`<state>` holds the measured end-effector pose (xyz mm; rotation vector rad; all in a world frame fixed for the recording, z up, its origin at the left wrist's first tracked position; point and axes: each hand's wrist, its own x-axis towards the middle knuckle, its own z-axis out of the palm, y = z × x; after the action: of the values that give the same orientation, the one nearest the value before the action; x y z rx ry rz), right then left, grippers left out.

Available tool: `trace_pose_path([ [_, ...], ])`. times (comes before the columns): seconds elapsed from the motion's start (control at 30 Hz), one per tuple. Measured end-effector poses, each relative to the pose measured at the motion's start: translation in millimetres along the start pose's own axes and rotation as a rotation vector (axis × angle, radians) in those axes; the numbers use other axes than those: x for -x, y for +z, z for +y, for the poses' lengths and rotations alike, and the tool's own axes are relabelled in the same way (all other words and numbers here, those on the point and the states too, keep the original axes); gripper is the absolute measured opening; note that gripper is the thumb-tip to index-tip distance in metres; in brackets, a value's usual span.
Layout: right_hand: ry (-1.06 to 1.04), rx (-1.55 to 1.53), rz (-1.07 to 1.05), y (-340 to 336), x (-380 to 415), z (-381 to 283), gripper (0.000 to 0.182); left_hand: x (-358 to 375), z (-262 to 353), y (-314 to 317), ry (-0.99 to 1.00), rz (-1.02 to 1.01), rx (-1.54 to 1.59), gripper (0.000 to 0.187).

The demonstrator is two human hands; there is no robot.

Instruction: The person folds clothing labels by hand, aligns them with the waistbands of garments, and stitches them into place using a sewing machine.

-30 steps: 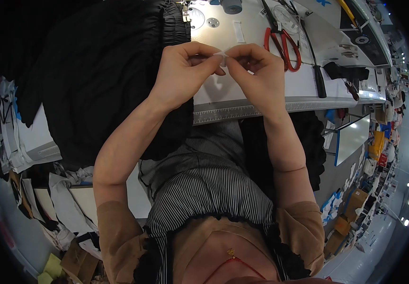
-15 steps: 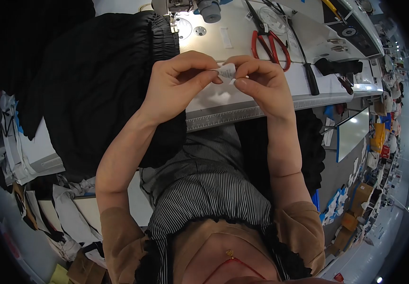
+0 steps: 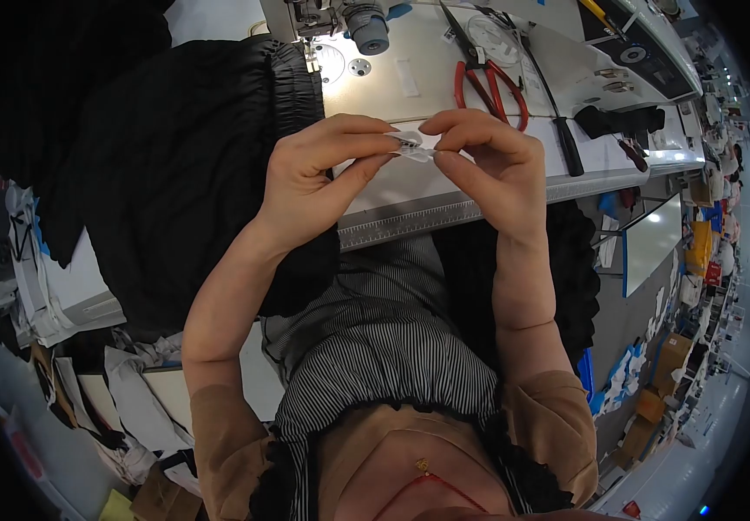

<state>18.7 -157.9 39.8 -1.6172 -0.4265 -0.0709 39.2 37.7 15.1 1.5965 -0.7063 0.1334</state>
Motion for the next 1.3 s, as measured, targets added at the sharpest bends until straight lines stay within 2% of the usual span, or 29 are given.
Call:
trace_pose_path([
  [0.07, -0.036, 0.099, 0.021, 4, 0, 0, 0.01, 0, 0, 1, 0.007, -0.01, 0.008, 0.018],
  [0.13, -0.121, 0.328, 0.023, 11, -1, -1, 0.012, 1, -1, 1, 0.015, -0.021, 0.019, 0.019],
  [0.33, -0.194, 0.408, 0.052, 17, -1, -1, 0.014, 2, -2, -1, 0.01, -0.046, 0.035, 0.018],
  [0.5, -0.174, 0.34, 0.084, 16, -3, 7, 0.013, 1, 0, 0, -0.058, -0.012, 0.201, 0.016],
  [0.73, -0.198, 0.454, 0.14, 20, -3, 5, 0.012, 2, -1, 0, -0.025, -0.023, 0.097, 0.017],
  [0.8, -0.179, 0.371, 0.174, 18, -2, 6, 0.011, 2, -1, 3, -0.19, 0.142, 0.184, 0.014],
  [0.83, -0.157, 0.287, 0.207, 16, -2, 7, 0.01, 1, -3, 2, -0.189, 0.144, 0.183, 0.014],
  [0.9, -0.095, 0.218, 0.124, 14, 0, -1, 0.01, -2, -7, -1, -0.434, 0.168, 0.185, 0.015],
  [0.97, -0.027, 0.148, 0.042, 17, 0, -5, 0.01, -4, -2, 1, -0.452, 0.109, 0.174, 0.015],
  [1.03, -0.058, 0.412, 0.087, 24, -3, -3, 0.008, -5, 2, 2, -0.469, 0.046, 0.164, 0.016],
  [1.13, -0.088, 0.525, 0.08, 26, -8, 5, 0.008, -6, 2, 0, -0.528, -0.003, 0.272, 0.017],
  [1.3, -0.03, 0.509, 0.024, 27, -12, 2, 0.008, -5, 0, -3, -0.521, -0.032, 0.304, 0.018],
])
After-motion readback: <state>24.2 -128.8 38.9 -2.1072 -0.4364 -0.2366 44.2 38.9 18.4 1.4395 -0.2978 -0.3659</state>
